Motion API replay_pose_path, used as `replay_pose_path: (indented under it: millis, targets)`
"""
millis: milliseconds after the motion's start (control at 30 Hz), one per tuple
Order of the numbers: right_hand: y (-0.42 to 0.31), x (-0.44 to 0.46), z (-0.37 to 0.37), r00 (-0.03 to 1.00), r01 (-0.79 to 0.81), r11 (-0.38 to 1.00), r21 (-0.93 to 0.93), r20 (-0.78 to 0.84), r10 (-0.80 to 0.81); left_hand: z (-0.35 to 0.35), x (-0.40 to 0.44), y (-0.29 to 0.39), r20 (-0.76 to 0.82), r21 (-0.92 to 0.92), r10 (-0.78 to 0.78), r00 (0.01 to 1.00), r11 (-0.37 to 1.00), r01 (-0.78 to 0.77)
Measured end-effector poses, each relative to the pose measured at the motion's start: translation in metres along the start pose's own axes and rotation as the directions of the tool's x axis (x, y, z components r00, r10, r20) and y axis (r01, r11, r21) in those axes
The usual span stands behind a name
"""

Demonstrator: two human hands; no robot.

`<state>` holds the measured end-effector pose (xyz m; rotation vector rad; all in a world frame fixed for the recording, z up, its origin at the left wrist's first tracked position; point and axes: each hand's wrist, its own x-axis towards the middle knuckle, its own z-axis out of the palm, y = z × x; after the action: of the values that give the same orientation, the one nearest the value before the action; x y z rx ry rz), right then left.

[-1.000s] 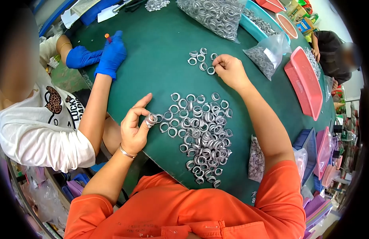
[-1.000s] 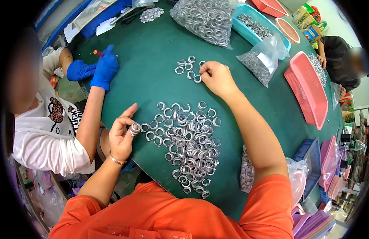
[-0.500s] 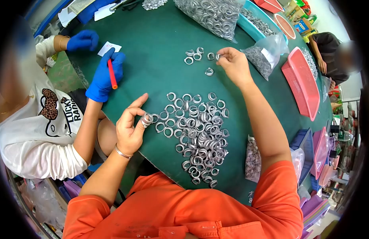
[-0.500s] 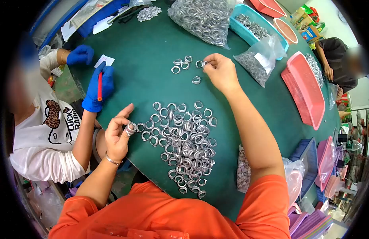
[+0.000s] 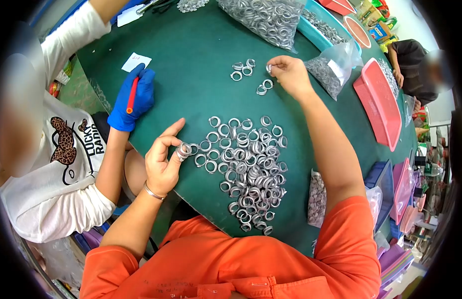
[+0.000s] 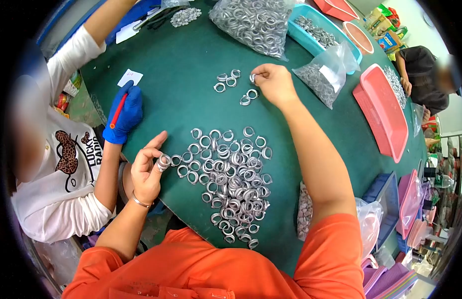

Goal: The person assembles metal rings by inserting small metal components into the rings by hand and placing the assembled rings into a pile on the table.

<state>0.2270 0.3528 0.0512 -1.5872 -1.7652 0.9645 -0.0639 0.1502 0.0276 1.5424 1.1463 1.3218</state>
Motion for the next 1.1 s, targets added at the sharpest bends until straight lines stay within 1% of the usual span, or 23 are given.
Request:
replay_pose_path:
  millis: [33, 67, 133, 167, 200, 267, 300, 367, 400, 433, 467, 500, 533, 600, 667, 733, 800, 867, 900, 933, 1000, 1033, 1100]
  targets:
    - [-0.004, -0.002, -0.006, 0.991, -0.117, 0.971, 0.207, 0.095, 0.100, 0.001, 0.000, 0.001, -0.002, -0.001, -0.005, 1.000, 1.000, 0.005]
    - [-0.003, -0.004, -0.009, 0.990, -0.125, 0.971, 0.206, 0.097, 0.107, 0.002, 0.002, 0.003, -0.030, 0.004, 0.003, 1.000, 1.000, -0.003]
    - [-0.001, -0.008, -0.017, 0.957, -0.241, 0.805, 0.542, 0.269, 0.105, 0.004, 0.004, 0.004, -0.053, 0.007, 0.017, 0.998, 1.000, -0.016]
    - [-0.002, -0.010, -0.019, 0.945, -0.267, 0.773, 0.575, 0.315, 0.092, 0.004, 0.005, 0.004, -0.053, 0.008, 0.013, 0.999, 1.000, -0.012]
    - [-0.002, -0.011, -0.020, 0.945, -0.266, 0.774, 0.574, 0.313, 0.093, 0.004, 0.005, 0.004, -0.055, 0.008, 0.010, 0.998, 1.000, -0.010]
    - [-0.001, -0.012, -0.021, 0.934, -0.267, 0.683, 0.680, 0.357, 0.009, 0.003, 0.006, 0.003, -0.054, 0.001, 0.009, 0.998, 1.000, -0.009]
    - [-0.002, -0.012, -0.021, 0.933, -0.276, 0.679, 0.680, 0.360, 0.018, 0.002, 0.008, 0.004, -0.050, -0.004, -0.001, 0.999, 1.000, 0.001]
    - [-0.006, -0.012, -0.018, 0.961, -0.166, 0.723, 0.671, 0.274, -0.033, 0.003, 0.009, 0.006, -0.051, -0.002, -0.007, 0.999, 1.000, 0.007]
    - [-0.004, -0.009, -0.015, 0.961, -0.167, 0.720, 0.673, 0.275, -0.035, 0.002, 0.009, 0.007, -0.054, 0.001, -0.011, 0.998, 1.000, 0.011]
    - [-0.001, -0.005, -0.011, 0.985, -0.018, 0.908, 0.418, 0.166, -0.057, 0.002, 0.008, 0.007, -0.057, 0.005, -0.006, 0.998, 1.000, 0.007]
    - [0.000, -0.003, -0.009, 0.992, 0.099, 0.990, 0.103, 0.066, -0.106, 0.002, 0.008, 0.008, -0.052, 0.013, -0.003, 0.999, 1.000, 0.003]
    - [-0.002, -0.002, -0.009, 0.989, 0.124, 0.981, -0.146, 0.094, -0.111, 0.002, 0.009, 0.009, -0.049, 0.021, 0.004, 0.999, 1.000, -0.003]
    - [-0.004, -0.002, -0.007, 0.989, 0.127, 0.981, -0.144, 0.094, -0.114, 0.001, 0.009, 0.009, -0.049, 0.024, 0.006, 0.999, 1.000, -0.005]
    - [-0.009, -0.001, 0.001, 0.954, 0.298, 0.908, -0.294, 0.072, -0.290, -0.002, 0.005, 0.006, 0.009, 0.003, -0.029, 1.000, 1.000, 0.029]
    - [-0.013, 0.006, 0.012, 0.955, 0.296, 0.914, -0.278, 0.066, -0.289, -0.002, 0.004, 0.004, 0.007, 0.005, -0.022, 1.000, 1.000, 0.022]
    - [-0.008, 0.013, 0.024, 0.820, 0.525, 0.756, -0.391, -0.006, -0.572, -0.002, 0.003, 0.003, 0.008, 0.009, -0.016, 1.000, 1.000, 0.015]
    - [-0.007, 0.015, 0.027, 0.814, 0.546, 0.750, -0.374, 0.025, -0.580, -0.001, 0.001, 0.003, 0.003, 0.010, -0.014, 1.000, 1.000, 0.014]
    - [-0.010, 0.018, 0.018, 0.904, 0.424, 0.858, -0.289, 0.183, -0.385, -0.001, 0.000, 0.003, -0.001, 0.018, -0.009, 1.000, 1.000, 0.009]
    - [-0.016, 0.015, 0.013, 0.928, 0.355, 0.899, -0.257, 0.215, -0.305, 0.000, -0.001, 0.003, -0.006, 0.023, -0.009, 1.000, 1.000, 0.009]
    - [-0.015, 0.013, 0.011, 0.927, 0.356, 0.898, -0.258, 0.219, -0.305, 0.000, -0.003, 0.002, -0.010, 0.022, -0.011, 1.000, 1.000, 0.011]
    - [-0.010, 0.010, 0.006, 0.911, 0.408, 0.889, -0.208, 0.150, -0.383, 0.000, -0.003, 0.001, -0.009, 0.008, 0.007, 1.000, 1.000, -0.007]
    - [-0.008, 0.007, 0.004, 0.876, 0.482, 0.856, -0.186, 0.106, -0.471, 0.002, -0.002, 0.001, -0.006, 0.003, 0.006, 1.000, 1.000, -0.006]
    - [-0.003, 0.001, -0.005, 0.880, 0.474, 0.869, -0.141, 0.082, -0.467, 0.004, 0.000, 0.003, -0.078, 0.043, 0.043, 0.996, 0.998, -0.040]
